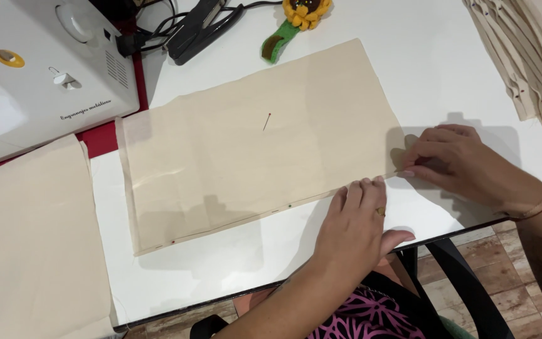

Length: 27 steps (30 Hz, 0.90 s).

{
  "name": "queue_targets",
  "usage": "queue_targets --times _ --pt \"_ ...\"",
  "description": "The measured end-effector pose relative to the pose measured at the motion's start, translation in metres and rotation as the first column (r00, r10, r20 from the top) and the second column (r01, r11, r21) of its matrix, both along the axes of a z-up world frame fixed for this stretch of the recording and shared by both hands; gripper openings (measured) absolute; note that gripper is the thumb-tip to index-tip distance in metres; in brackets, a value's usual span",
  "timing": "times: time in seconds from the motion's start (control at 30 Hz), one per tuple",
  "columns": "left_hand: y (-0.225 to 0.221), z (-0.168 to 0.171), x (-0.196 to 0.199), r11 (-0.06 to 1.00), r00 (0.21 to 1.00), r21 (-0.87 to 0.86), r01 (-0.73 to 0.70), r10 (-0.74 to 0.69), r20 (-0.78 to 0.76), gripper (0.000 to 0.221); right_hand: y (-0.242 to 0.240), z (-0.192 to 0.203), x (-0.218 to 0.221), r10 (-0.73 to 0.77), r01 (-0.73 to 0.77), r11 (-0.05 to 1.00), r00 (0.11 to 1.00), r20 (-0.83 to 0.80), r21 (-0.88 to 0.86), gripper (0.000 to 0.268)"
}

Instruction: Folding the edge of a fabric piece and securing it with straight pins to prepare for sewing.

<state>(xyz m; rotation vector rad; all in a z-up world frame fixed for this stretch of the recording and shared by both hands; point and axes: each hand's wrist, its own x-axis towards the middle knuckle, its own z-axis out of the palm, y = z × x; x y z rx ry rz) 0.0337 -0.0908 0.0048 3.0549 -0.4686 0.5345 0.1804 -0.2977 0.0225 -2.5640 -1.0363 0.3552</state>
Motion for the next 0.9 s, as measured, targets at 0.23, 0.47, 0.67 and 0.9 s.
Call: queue_targets --times 0.23,0.47,0.67,0.9 --pt "-0.015 -0.007 0.009 0.990 0.995 0.117 -0.077 0.083 -0.048 0.092 0.012 0.017 -0.004 -0.151 0.148 0.977 0.988 -0.011 -0.151 0.028" --pt "-0.016 0.003 0.010 0.999 1.000 0.040 0.010 -0.009 -0.018 0.085 0.000 0.004 -0.003 -0.115 0.111 0.990 0.992 0.046 0.088 0.024" --pt "-0.022 0.003 0.015 0.999 0.999 0.037 -0.012 0.014 -0.031 0.094 0.004 0.012 -0.001 -0.128 0.126 0.992 0.989 0.068 0.027 0.022" --pt "-0.029 0.005 0.021 0.997 0.987 0.058 -0.048 0.057 -0.152 0.094 0.022 0.043 0.008 -0.286 0.240 0.911 0.954 -0.092 -0.336 0.022"
